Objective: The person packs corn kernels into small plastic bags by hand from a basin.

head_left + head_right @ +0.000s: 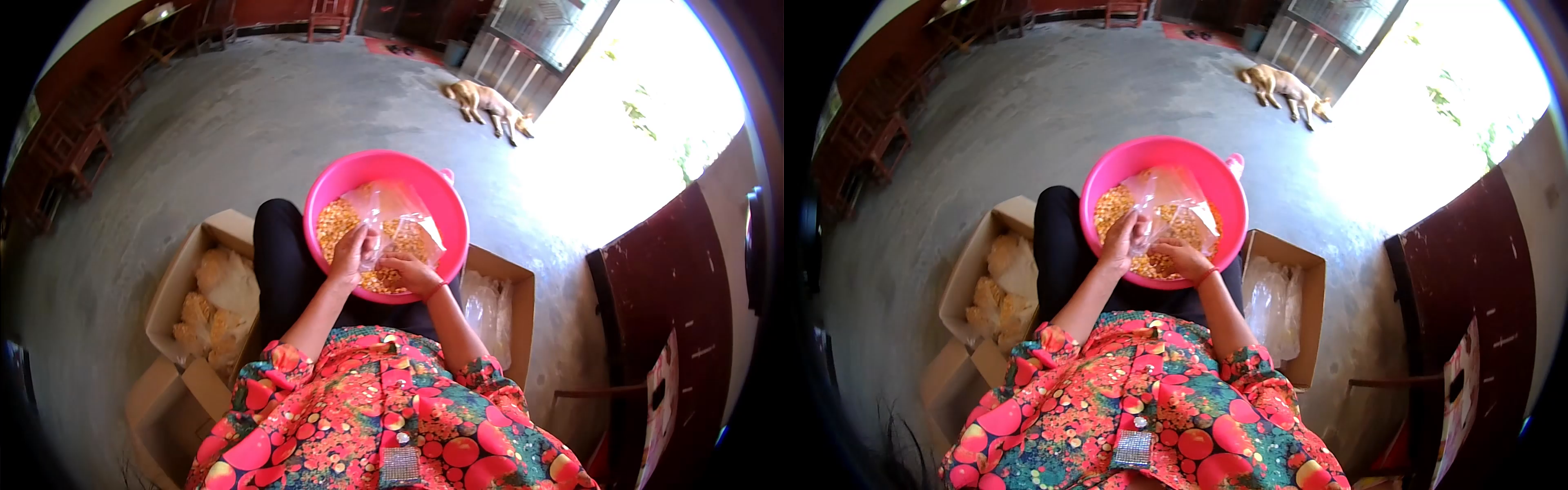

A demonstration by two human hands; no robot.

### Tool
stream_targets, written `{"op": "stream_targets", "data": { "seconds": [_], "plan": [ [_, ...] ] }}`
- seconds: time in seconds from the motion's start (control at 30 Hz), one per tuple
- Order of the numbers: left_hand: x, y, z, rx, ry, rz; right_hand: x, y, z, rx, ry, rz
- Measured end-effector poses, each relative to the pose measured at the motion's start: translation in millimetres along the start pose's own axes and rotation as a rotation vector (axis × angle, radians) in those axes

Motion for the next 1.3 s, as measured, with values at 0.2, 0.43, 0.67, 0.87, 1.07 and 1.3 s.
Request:
{"op": "stream_targets", "data": {
  "seconds": [0.2,0.43,0.67,0.87,1.07,1.3],
  "plan": [
    [-3.2,2.1,0.5,-0.025,0.018,-0.048,-38.5,-4.6,8.9,-0.194,-0.987,-0.276],
    [-2.7,1.8,1.1,-0.021,0.006,-0.058,-22.6,-19.5,23.0,-0.439,-1.047,-0.235],
    [-3.3,4.0,1.7,-0.06,-0.06,-0.05,25.8,-43.3,50.7,-0.493,-0.445,-0.095],
    [-4.8,5.7,0.7,-0.097,-0.065,-0.043,27.9,-21.0,31.7,-0.163,-0.352,-0.21],
    [-4.5,3.7,-1.5,-0.017,0.066,-0.034,-7.0,-11.9,-16.4,0.187,0.154,-0.199],
    [-3.4,3.9,-3.7,-0.007,0.092,-0.008,-10.3,-24.6,-31.3,-0.012,0.569,0.135]
  ]
}}
Point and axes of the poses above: each hand's wrist, its own y-axis away from the middle knuckle, its own z-axis out of the back of the hand, x = y × z, the point moved 4 cm from there along -y, towards the middle knuckle, and after that the axes turned 2 degrees about -z, right-handed, at the moved point
